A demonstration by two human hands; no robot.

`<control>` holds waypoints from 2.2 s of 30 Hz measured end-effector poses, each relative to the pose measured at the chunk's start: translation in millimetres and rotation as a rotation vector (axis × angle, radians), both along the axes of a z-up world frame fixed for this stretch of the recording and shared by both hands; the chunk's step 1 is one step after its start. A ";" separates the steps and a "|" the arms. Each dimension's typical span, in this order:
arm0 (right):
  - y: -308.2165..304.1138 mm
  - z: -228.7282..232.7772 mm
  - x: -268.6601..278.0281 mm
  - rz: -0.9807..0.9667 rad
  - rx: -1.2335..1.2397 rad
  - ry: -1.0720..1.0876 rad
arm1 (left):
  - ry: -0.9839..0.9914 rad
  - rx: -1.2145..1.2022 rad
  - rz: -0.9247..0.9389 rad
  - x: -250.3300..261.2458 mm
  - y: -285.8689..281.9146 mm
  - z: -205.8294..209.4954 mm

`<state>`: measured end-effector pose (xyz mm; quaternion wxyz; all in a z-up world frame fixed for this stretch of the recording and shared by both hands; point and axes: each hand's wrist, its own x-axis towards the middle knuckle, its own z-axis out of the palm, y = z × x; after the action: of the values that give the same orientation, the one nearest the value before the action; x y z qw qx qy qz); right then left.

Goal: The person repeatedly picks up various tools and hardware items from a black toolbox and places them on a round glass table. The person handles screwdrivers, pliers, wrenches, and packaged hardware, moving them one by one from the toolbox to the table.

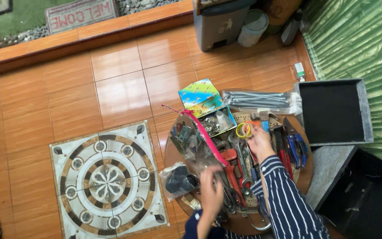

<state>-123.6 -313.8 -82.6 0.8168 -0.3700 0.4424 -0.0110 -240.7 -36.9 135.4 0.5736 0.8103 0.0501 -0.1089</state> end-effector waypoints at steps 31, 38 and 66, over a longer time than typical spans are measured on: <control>-192.5 161.4 -362.3 0.478 -1.358 0.140 | -0.062 -0.002 -0.593 -170.4 -284.8 -1.6; -360.5 11.2 -403.8 0.646 -1.052 0.797 | -0.204 0.253 -0.526 -194.8 -340.7 -38.2; -388.5 -141.8 -352.6 0.163 -1.296 0.678 | -0.268 0.328 -0.305 -223.0 -375.3 -86.9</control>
<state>-476.3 -702.2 -224.4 0.2511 -0.7934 0.5464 -0.0944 -463.7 -412.2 48.5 0.4130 0.8979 -0.1321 -0.0763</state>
